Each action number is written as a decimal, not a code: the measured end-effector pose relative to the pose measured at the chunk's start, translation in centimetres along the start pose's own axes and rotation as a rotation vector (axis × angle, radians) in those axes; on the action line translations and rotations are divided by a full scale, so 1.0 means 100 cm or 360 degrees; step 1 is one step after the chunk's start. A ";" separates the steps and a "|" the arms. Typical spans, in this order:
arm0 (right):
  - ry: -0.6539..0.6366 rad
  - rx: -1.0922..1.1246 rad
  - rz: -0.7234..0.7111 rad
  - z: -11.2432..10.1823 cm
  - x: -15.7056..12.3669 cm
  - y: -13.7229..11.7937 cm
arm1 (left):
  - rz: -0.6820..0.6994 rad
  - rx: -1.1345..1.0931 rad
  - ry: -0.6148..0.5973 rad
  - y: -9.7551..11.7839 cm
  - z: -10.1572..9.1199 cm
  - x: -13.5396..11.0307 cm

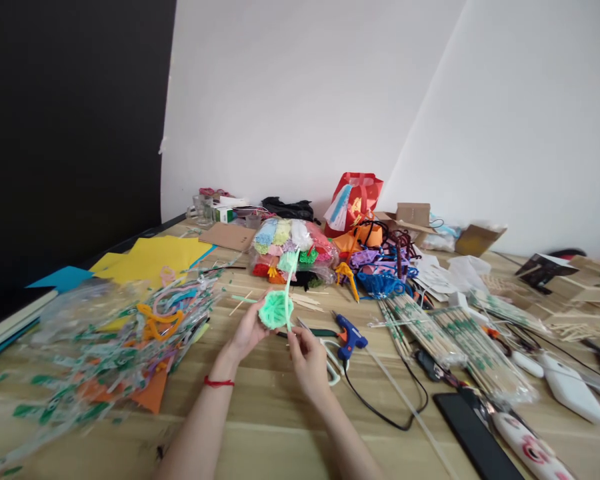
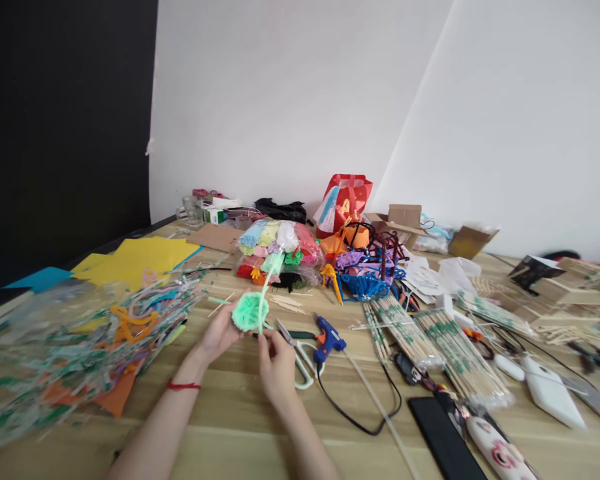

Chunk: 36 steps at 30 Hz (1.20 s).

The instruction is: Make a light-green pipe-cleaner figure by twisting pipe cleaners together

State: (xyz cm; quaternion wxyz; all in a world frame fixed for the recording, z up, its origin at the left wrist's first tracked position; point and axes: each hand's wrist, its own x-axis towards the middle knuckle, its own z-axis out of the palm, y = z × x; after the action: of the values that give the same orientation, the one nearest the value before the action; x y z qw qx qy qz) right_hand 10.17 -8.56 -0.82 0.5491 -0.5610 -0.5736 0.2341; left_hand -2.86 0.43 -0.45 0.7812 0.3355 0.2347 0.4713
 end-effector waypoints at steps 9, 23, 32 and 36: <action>0.0190 -0.0015 -0.0100 -0.002 0.001 0.001 | 0.0075 0.0028 -0.0031 0.000 0.002 -0.005; 0.0086 -0.0390 -0.0117 -0.003 0.001 0.007 | 0.0132 0.0149 0.0153 -0.008 0.010 -0.008; 0.0229 -0.0414 -0.0068 -0.008 0.004 0.005 | 0.0186 0.0076 0.0256 -0.013 0.016 -0.008; 0.0244 -0.0357 -0.0036 -0.010 0.004 0.002 | 0.0184 -0.0023 0.0270 -0.015 0.017 -0.009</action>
State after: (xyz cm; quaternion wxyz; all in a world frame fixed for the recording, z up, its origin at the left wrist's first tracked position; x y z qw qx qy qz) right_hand 11.19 -8.50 -0.58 0.5276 -0.6286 -0.5589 0.1187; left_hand -1.18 -1.36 -0.38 0.7324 0.3018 0.2767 0.5440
